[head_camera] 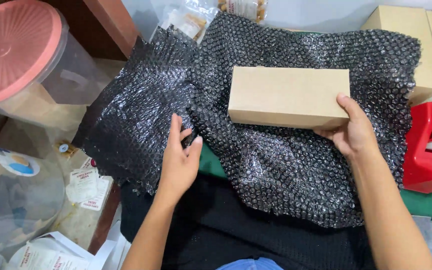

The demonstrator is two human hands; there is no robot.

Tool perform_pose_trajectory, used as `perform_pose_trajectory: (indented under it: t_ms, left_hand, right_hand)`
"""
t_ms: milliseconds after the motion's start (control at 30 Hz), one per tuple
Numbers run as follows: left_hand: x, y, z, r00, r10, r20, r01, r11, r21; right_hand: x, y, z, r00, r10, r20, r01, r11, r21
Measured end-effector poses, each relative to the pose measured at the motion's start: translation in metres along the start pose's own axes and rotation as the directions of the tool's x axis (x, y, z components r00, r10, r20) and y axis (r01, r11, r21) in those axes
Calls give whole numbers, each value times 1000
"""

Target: Wrapping a small cardboard box with black bubble wrap and securing it with clear tape from a dispenser.

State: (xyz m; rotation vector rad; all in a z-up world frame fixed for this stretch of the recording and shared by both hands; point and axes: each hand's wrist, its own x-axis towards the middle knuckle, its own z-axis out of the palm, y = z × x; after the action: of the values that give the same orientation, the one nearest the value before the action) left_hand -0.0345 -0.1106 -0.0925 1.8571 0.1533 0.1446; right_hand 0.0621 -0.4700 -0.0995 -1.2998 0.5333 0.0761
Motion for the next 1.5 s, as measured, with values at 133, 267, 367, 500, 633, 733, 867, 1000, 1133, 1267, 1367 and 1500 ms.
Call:
perform_pose_trajectory:
  t_ms: [133, 267, 367, 500, 633, 733, 867, 1000, 1133, 1267, 1367, 1500]
  left_hand:
    - [30, 7, -5, 980, -150, 128, 111, 956, 272]
    - [34, 27, -9, 943, -166, 290, 56, 934, 352]
    - [35, 34, -19, 855, 105, 508, -171, 982, 84]
    - [29, 55, -19, 812, -17, 583, -57, 992, 109]
    - [33, 49, -22, 908, -30, 418, -65, 975, 212]
    - [43, 28, -32, 967, 6, 253, -7, 1000, 5]
    - [33, 38, -44, 888, -79, 454, 21, 991, 131]
    - [32, 36, -59, 847, -210, 489, 109, 967, 229]
    - [46, 21, -57, 928, -122, 351, 234, 926, -295]
    - [52, 32, -40, 943, -122, 309, 284, 779, -559]
    - [57, 18, -33, 952, -25, 304, 231, 713, -662]
    - [57, 14, -37, 965, -161, 206, 254, 756, -603]
  right_hand:
    - [-3, -7, -2, 999, -5, -52, -6, 977, -213]
    - [-23, -24, 7, 1000, -21, -20, 13, 937, -348]
    - [-31, -28, -4, 996, -85, -15, 71, 904, -422]
    - [-56, -13, -29, 967, -254, -11, 208, 813, -545]
    - [-89, 34, -60, 647, -654, 392, 659, 222, -718]
    - [-117, 63, -72, 425, -616, 663, 792, -102, -602]
    - [-129, 96, -92, 266, -437, 859, 732, -488, -475]
    - [-107, 107, -126, 346, -390, 853, 631, -576, -519]
    - [-106, 53, -115, 388, -573, 722, 749, -260, -609]
    - [-88, 0, -66, 423, -625, 656, 724, -202, -660]
    - [-57, -6, -43, 331, -508, 795, 817, -267, -511]
    - [-52, 10, -64, 398, -519, 757, 731, -319, -603]
